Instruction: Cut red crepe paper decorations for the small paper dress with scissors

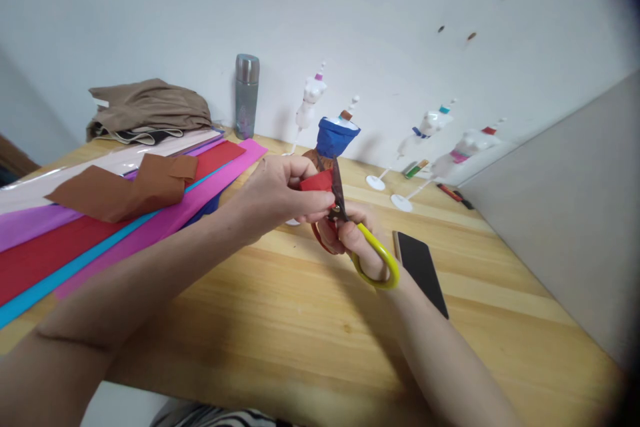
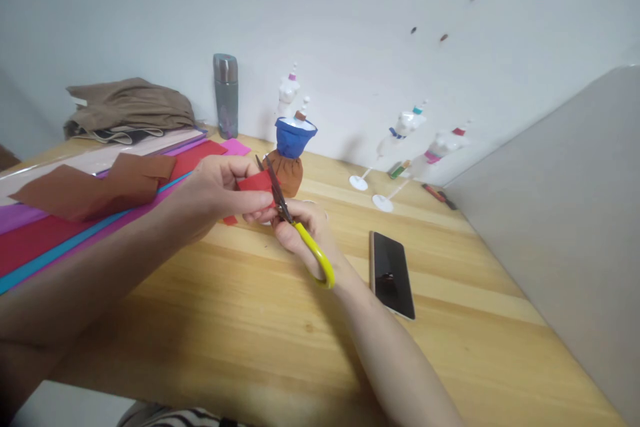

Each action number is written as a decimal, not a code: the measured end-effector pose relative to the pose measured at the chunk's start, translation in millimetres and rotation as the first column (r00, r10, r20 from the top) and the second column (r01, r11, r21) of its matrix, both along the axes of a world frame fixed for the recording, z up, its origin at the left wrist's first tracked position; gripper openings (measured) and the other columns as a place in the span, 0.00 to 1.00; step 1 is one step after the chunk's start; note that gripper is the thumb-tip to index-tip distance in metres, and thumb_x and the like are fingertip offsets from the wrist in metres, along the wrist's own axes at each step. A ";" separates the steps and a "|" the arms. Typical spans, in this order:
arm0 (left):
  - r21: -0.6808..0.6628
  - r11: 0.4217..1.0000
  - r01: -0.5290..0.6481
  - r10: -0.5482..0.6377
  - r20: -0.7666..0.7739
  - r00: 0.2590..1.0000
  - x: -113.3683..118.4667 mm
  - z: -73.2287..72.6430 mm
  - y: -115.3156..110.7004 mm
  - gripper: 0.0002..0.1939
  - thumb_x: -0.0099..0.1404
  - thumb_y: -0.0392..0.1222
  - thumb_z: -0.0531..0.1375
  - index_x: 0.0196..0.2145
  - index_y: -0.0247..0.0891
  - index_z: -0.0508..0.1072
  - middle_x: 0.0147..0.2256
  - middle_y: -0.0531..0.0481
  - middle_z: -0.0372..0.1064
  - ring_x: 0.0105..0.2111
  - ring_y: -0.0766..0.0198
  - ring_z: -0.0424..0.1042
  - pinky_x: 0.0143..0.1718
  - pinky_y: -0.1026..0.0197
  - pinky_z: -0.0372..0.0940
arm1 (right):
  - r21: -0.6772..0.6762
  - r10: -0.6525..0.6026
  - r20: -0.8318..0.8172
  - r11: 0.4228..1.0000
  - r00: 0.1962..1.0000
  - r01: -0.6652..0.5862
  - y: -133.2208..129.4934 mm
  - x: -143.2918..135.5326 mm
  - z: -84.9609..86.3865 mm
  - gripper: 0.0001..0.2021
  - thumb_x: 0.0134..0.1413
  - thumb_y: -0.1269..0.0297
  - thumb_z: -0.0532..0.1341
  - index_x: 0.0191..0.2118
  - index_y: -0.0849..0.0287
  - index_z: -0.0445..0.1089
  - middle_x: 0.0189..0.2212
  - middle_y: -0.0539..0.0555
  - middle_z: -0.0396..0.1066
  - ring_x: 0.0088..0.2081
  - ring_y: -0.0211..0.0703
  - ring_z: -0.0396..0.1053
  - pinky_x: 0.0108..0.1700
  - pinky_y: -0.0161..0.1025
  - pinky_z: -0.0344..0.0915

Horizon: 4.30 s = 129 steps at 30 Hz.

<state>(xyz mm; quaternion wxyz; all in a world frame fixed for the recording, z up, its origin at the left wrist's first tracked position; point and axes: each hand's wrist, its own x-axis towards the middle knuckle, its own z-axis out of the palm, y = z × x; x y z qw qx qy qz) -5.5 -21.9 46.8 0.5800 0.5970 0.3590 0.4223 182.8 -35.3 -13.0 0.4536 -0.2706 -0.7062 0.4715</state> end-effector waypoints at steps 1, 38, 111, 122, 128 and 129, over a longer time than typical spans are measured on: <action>0.001 1.000 0.002 -0.002 0.005 1.000 0.0 0.1 0.1 0.09 0.48 0.33 0.64 0.20 0.37 0.66 0.17 0.54 0.67 0.20 0.71 0.65 0.22 0.66 0.56 | 0.004 0.004 0.005 1.000 1.000 -0.004 0.0 0.7 -0.5 0.24 0.60 0.35 0.64 0.38 0.54 0.80 0.18 0.45 0.55 0.23 0.41 0.59 0.33 0.42 0.65; -0.033 0.999 0.010 -0.012 -0.057 0.998 -1.5 2.9 -3.2 0.09 0.49 0.35 0.66 0.20 0.36 0.67 0.19 0.54 0.68 0.21 0.71 0.66 0.23 0.69 0.59 | 0.073 -0.039 0.080 0.997 0.996 0.033 -0.9 -2.3 5.7 0.27 0.60 0.32 0.61 0.36 0.56 0.76 0.19 0.46 0.60 0.22 0.41 0.56 0.31 0.43 0.62; -0.016 0.997 0.076 -0.074 0.073 0.995 -4.4 2.7 1.6 0.08 0.48 0.34 0.65 0.22 0.37 0.68 0.19 0.54 0.69 0.21 0.71 0.68 0.24 0.69 0.63 | -0.027 -0.040 0.063 0.999 0.997 0.042 -2.6 3.9 0.3 0.27 0.59 0.32 0.63 0.37 0.54 0.78 0.22 0.48 0.59 0.24 0.41 0.55 0.25 0.40 0.55; -0.031 0.995 0.094 -0.090 0.102 0.991 -7.5 2.7 3.3 0.07 0.48 0.33 0.66 0.23 0.35 0.70 0.19 0.53 0.72 0.21 0.72 0.70 0.23 0.70 0.63 | -0.050 -0.048 0.027 0.998 0.998 0.049 -2.3 2.1 -1.1 0.29 0.57 0.32 0.64 0.36 0.58 0.77 0.26 0.50 0.62 0.24 0.37 0.54 0.23 0.37 0.48; -0.026 0.996 0.082 -0.078 0.123 0.989 -7.6 -0.8 5.1 0.06 0.48 0.33 0.67 0.23 0.34 0.72 0.20 0.52 0.73 0.21 0.71 0.70 0.23 0.70 0.64 | -0.030 -0.024 0.006 0.999 1.000 0.024 -2.0 2.2 -0.4 0.26 0.59 0.35 0.65 0.37 0.58 0.79 0.24 0.49 0.61 0.23 0.35 0.52 0.23 0.35 0.47; -0.028 0.996 0.082 -0.078 0.121 0.990 -7.8 -0.9 5.4 0.06 0.48 0.32 0.67 0.23 0.34 0.72 0.21 0.52 0.73 0.21 0.71 0.70 0.23 0.69 0.64 | -0.031 -0.023 0.003 0.999 1.000 0.024 -2.1 2.3 -0.4 0.26 0.59 0.36 0.65 0.37 0.58 0.79 0.24 0.48 0.61 0.23 0.35 0.52 0.22 0.35 0.47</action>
